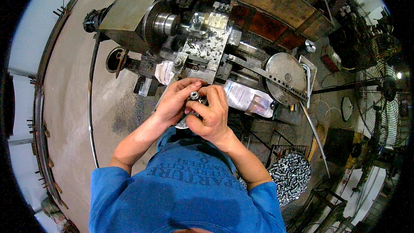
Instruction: The person operates a lathe machine by loading a metal part into the chuck, tightening it, and using the carriage controls to machine the surface. They remove the finished metal component and place it into a bin with other processed parts.
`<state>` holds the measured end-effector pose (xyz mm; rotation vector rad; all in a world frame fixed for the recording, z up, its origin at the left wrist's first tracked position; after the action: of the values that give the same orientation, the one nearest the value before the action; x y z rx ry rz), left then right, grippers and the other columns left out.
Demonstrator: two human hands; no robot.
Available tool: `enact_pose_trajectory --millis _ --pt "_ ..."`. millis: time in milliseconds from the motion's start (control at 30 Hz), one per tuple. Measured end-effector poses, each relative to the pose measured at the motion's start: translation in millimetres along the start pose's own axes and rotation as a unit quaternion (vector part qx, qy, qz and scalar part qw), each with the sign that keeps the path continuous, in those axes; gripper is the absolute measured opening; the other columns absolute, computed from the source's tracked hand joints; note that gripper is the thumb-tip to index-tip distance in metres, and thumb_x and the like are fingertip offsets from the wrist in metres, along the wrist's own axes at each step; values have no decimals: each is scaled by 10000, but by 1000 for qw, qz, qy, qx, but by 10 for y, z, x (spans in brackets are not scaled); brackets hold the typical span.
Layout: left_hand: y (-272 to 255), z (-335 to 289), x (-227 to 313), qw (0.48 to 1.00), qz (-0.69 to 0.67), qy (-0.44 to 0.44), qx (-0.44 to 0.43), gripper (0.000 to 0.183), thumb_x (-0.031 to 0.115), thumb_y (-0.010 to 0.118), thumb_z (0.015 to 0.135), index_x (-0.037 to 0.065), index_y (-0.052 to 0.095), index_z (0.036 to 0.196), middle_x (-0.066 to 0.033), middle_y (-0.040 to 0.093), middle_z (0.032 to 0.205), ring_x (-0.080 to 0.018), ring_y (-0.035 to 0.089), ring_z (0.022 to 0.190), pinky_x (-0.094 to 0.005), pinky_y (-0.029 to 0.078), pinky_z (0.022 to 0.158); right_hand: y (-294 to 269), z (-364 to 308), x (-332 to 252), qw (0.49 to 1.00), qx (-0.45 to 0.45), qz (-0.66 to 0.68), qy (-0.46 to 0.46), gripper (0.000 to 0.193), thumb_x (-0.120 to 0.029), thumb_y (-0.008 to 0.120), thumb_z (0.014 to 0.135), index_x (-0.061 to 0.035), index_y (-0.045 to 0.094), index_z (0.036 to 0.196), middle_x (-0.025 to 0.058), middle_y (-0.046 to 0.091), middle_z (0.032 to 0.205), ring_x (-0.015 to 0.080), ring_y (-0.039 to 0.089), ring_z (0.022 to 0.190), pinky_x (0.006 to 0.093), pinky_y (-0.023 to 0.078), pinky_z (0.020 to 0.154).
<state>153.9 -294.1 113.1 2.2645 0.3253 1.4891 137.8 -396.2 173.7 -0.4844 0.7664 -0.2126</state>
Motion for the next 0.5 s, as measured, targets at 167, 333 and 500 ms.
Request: enact_pose_trajectory --millis 167,333,500 --pt "-4 -3 -6 1000 2 1 1 292 242 551 898 5 562 1068 -28 596 840 -39 477 514 -168 328 383 1 -3 -13 1000 -1 -1 1 180 -163 591 531 -61 630 674 128 499 818 298 478 799 382 412 705" --pt "24 44 40 1000 1 17 -9 277 241 548 901 9 569 1051 -19 590 821 -37 469 502 -170 329 383 -18 11 -1 1000 -3 -9 -11 223 -159 588 523 -57 640 714 142 511 840 308 481 791 383 415 705" --pt "-174 -122 111 1000 -5 -25 12 282 238 542 904 5 529 1062 -5 469 581 -86 427 452 -230 336 414 -242 141 140 999 -10 -7 -43 335 -162 619 498 -56 668 812 177 531 865 335 507 788 394 435 690"
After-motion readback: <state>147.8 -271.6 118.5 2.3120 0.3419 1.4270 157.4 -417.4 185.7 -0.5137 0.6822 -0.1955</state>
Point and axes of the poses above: each hand's wrist, its own z-axis towards the middle knuckle, its own y-axis out of the palm, x = y × z, the point moved 6 cm from there along z, towards the middle knuckle
